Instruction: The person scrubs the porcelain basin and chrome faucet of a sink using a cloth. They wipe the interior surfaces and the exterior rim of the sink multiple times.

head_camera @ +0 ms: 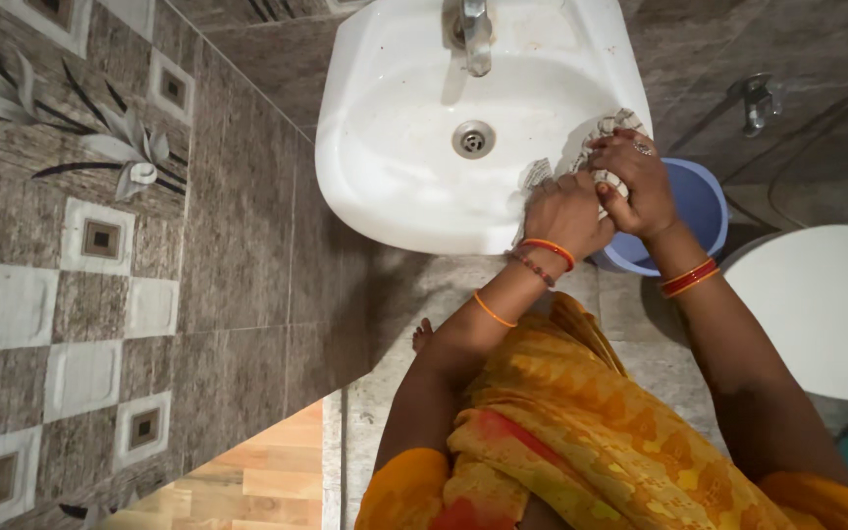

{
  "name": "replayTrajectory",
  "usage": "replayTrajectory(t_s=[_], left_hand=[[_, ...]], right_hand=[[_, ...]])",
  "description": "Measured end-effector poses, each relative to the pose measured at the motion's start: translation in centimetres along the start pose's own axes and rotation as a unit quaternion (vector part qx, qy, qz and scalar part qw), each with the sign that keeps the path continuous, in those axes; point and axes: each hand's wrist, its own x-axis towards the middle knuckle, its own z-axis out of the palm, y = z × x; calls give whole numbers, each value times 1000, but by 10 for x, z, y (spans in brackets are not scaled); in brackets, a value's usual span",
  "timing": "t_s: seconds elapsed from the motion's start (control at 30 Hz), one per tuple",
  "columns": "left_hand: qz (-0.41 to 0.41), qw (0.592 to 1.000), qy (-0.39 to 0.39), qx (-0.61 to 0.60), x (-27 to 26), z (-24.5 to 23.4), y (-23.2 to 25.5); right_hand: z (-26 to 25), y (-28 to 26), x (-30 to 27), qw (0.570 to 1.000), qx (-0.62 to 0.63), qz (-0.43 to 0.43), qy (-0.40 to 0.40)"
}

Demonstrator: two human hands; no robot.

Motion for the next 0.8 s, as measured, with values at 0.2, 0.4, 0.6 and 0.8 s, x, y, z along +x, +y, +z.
replayTrajectory(t_s=[0.2,0.4,0.6,0.8], left_hand=[[58,998,6,-28,-31,-36,-29],[141,990,18,-13,-51,-78,-77],[172,976,-133,-22,-52,-121,-153],[311,942,-123,-9,-29,-194,-234]], right_hand=[[24,-53,-8,996,-72,25,42],[62,-114,0,985,-133,106,33],[100,-161,38,967,-217,104,-86],[159,-185,90,974,-139,105,-147]])
